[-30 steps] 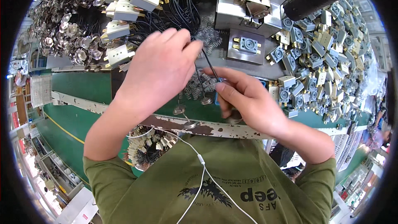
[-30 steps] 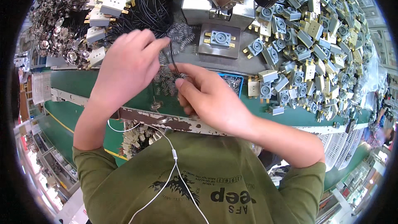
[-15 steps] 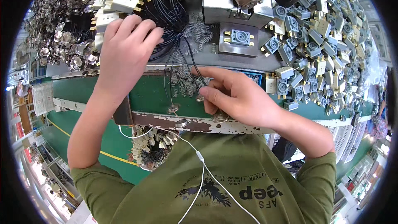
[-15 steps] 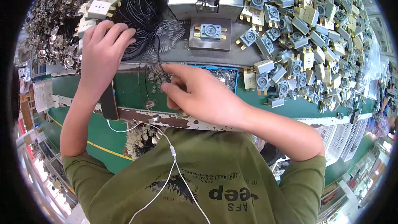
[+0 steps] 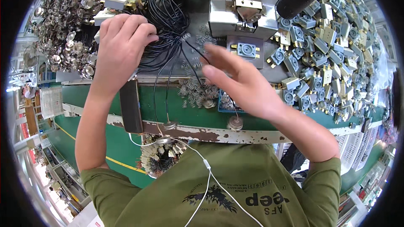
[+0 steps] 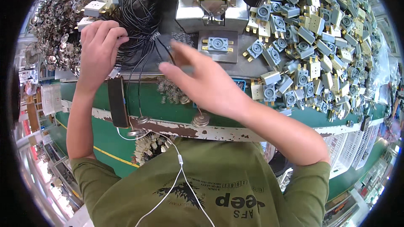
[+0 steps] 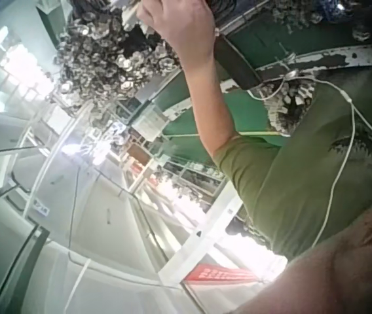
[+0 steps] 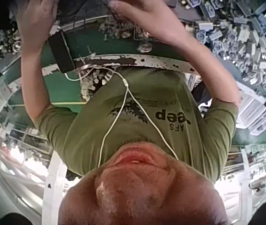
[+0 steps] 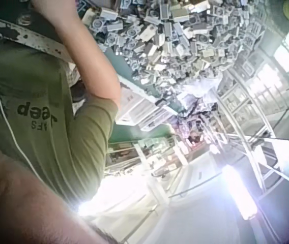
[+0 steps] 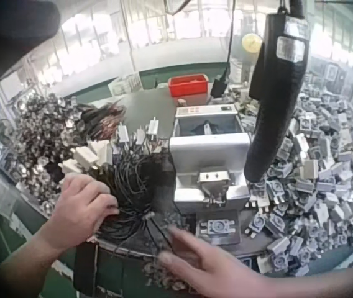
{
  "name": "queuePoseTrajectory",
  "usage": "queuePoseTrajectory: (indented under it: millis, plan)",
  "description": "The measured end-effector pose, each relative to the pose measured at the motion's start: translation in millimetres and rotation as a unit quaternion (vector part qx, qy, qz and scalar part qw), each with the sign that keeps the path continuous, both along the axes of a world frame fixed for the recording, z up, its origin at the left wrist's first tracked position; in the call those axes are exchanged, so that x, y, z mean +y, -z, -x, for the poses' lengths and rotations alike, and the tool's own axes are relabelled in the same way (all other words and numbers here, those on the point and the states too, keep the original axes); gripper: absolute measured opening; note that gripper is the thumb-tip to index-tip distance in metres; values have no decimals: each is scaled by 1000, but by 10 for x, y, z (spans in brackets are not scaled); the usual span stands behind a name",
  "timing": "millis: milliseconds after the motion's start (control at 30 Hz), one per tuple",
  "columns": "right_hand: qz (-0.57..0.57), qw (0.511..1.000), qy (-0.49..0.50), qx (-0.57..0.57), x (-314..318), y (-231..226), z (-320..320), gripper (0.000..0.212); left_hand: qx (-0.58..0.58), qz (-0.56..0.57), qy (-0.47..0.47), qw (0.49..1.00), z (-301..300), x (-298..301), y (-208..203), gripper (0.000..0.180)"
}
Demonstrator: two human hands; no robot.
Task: Assembling small electronic components and scanning them using a handheld device on a factory production line.
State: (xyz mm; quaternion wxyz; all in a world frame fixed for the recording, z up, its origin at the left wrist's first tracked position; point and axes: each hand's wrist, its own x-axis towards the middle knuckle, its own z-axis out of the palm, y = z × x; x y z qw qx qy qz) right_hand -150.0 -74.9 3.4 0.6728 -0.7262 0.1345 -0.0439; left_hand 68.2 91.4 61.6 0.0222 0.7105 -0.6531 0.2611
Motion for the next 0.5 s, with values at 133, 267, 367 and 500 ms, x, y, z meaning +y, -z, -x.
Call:
queuePoseTrajectory:
  millis: [133, 267, 367, 500]
  plan:
    - [155, 988, 6, -13, -29, 9, -508, 57, 15, -3, -5, 1000, -23, 29, -5, 21]
    - [115, 991, 47, 47, -74, 17, -789, 40, 23, 13, -1, 1000, -41, 20, -10, 20]
    - [212, 975, 68, 25, -47, 25, -795, 33, 54, -3, -2, 999, -52, 25, 26, 18]
    - [348, 937, 33, -6, -20, -50, -705, 24, 62, 3, -1, 998, -50, 41, 14, 19]
